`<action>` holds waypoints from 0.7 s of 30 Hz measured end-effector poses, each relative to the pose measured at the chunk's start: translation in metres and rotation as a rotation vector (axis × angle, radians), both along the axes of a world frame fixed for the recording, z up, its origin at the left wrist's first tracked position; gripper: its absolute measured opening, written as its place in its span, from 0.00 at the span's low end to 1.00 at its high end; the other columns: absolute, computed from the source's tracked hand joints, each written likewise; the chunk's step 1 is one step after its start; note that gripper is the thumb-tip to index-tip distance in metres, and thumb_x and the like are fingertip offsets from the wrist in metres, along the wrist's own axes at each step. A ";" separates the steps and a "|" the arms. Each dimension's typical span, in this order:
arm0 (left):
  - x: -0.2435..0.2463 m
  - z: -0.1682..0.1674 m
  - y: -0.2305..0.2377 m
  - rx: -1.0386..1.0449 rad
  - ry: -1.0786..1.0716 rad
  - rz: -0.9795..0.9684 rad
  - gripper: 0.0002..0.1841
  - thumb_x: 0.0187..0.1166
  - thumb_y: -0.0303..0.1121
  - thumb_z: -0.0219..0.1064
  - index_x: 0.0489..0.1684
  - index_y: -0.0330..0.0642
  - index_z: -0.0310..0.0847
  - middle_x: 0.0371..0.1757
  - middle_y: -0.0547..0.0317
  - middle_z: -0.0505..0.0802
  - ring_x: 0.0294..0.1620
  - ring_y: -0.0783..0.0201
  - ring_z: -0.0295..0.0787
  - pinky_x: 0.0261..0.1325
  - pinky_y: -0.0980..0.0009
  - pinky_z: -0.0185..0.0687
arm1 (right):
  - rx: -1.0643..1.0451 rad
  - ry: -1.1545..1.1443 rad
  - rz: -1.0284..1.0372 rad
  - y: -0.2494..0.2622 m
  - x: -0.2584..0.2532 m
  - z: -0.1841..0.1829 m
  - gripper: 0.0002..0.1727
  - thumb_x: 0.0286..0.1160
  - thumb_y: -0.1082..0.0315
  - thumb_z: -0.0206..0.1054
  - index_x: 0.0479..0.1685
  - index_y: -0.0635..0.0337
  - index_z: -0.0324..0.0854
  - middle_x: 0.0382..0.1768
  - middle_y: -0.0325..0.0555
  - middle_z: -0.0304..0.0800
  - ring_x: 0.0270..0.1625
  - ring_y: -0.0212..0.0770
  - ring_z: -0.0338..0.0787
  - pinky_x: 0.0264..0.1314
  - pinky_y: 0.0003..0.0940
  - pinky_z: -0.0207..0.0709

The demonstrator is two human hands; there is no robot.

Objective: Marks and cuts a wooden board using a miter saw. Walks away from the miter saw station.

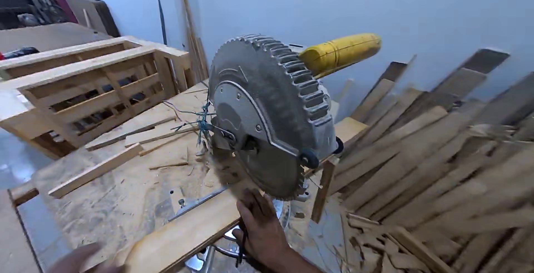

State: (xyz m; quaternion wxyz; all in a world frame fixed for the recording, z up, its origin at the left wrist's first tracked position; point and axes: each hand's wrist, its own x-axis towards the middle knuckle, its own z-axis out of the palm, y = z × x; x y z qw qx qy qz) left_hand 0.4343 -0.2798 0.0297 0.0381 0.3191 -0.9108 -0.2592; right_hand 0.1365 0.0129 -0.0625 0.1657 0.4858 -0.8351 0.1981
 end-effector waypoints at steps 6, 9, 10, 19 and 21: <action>-0.133 -0.034 0.013 0.179 -0.616 -0.135 0.47 0.67 0.81 0.57 0.56 0.42 0.90 0.49 0.39 0.94 0.55 0.39 0.92 0.61 0.34 0.82 | -0.001 0.020 0.026 0.047 -0.063 0.020 0.23 0.77 0.47 0.66 0.64 0.48 0.86 0.65 0.55 0.90 0.77 0.62 0.82 0.79 0.75 0.64; -0.159 -0.037 0.003 0.300 -0.758 -0.144 0.53 0.70 0.82 0.50 0.58 0.32 0.87 0.54 0.29 0.91 0.61 0.33 0.88 0.66 0.31 0.77 | 0.059 -0.058 -0.042 0.086 -0.135 0.028 0.26 0.81 0.42 0.62 0.67 0.48 0.85 0.68 0.58 0.88 0.78 0.67 0.79 0.81 0.77 0.60; -0.165 -0.038 0.003 0.316 -0.770 -0.143 0.54 0.70 0.82 0.48 0.59 0.30 0.86 0.55 0.27 0.90 0.62 0.31 0.87 0.66 0.30 0.76 | 0.104 -0.071 -0.058 0.099 -0.159 0.028 0.29 0.81 0.39 0.60 0.71 0.46 0.84 0.71 0.57 0.86 0.80 0.65 0.78 0.83 0.76 0.59; -0.136 -0.101 -0.026 0.170 -0.622 -0.160 0.66 0.51 0.95 0.33 0.52 0.38 0.89 0.47 0.27 0.92 0.53 0.28 0.90 0.53 0.23 0.78 | 0.163 0.091 0.170 0.142 -0.277 0.017 0.38 0.70 0.22 0.58 0.72 0.35 0.84 0.80 0.37 0.80 0.86 0.49 0.72 0.87 0.64 0.61; -0.134 -0.075 -0.014 0.156 -0.642 -0.166 0.58 0.61 0.89 0.40 0.48 0.39 0.91 0.46 0.33 0.94 0.52 0.34 0.92 0.52 0.29 0.83 | 0.175 0.111 0.195 0.134 -0.272 0.018 0.41 0.69 0.20 0.55 0.73 0.35 0.83 0.80 0.38 0.80 0.86 0.50 0.72 0.87 0.64 0.61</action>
